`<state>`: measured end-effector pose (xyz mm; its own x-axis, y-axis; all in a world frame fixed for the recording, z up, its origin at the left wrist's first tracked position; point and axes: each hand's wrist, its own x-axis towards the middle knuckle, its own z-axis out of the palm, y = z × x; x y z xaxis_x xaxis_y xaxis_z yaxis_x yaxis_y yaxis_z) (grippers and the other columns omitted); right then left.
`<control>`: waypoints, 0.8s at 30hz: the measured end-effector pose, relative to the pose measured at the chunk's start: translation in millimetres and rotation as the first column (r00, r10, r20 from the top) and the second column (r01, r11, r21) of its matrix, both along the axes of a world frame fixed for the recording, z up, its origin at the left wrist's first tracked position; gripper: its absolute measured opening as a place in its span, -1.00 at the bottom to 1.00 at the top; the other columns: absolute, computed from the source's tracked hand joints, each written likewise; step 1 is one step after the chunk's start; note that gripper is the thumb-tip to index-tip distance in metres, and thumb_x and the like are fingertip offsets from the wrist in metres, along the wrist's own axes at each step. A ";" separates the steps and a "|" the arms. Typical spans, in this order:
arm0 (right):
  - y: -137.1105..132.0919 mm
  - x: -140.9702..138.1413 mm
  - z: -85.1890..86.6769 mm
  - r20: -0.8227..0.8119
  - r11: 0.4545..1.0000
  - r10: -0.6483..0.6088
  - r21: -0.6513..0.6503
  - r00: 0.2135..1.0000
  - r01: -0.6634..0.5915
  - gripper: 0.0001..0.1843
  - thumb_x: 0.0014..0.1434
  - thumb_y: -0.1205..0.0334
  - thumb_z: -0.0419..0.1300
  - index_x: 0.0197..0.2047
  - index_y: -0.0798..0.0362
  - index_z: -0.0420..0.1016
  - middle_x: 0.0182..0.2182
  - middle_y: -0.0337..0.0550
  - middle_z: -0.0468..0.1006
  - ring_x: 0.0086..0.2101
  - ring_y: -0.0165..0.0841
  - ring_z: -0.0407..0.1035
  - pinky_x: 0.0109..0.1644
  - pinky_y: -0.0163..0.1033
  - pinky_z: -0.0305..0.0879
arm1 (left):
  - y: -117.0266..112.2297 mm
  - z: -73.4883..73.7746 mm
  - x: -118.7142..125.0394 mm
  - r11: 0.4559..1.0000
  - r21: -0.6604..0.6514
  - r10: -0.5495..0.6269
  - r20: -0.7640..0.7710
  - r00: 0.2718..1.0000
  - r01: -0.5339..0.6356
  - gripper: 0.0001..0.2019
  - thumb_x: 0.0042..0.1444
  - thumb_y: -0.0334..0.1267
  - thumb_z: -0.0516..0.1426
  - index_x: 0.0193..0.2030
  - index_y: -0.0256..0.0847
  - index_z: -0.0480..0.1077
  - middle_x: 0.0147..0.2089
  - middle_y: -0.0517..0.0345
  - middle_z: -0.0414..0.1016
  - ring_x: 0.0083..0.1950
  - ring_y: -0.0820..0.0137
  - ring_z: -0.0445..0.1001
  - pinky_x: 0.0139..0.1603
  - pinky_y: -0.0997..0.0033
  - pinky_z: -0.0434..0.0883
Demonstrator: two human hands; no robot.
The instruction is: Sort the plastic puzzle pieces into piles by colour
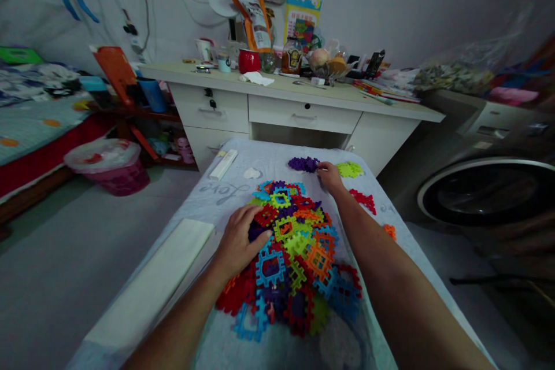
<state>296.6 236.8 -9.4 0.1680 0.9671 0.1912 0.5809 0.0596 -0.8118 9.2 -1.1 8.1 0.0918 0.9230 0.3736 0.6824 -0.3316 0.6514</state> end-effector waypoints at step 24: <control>-92.6 -43.8 28.4 0.382 0.833 0.518 -0.022 0.765 -0.553 -0.56 -0.02 0.38 0.30 -0.01 0.09 0.51 -0.10 -0.05 0.53 -0.08 -0.26 0.37 0.09 -0.14 0.23 | 0.2 -0.8 -0.5 1.000 0.013 -0.006 -0.019 1.000 0.006 -0.54 0.15 -0.05 0.14 0.16 -0.17 0.31 0.20 -0.04 0.36 0.24 0.15 0.30 0.27 0.03 0.27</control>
<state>252.8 144.3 19.0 -0.4694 0.8553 0.2195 0.6790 0.5085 -0.5295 8.7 -0.9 7.4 0.1045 0.9176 0.3835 0.6928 -0.3438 0.6338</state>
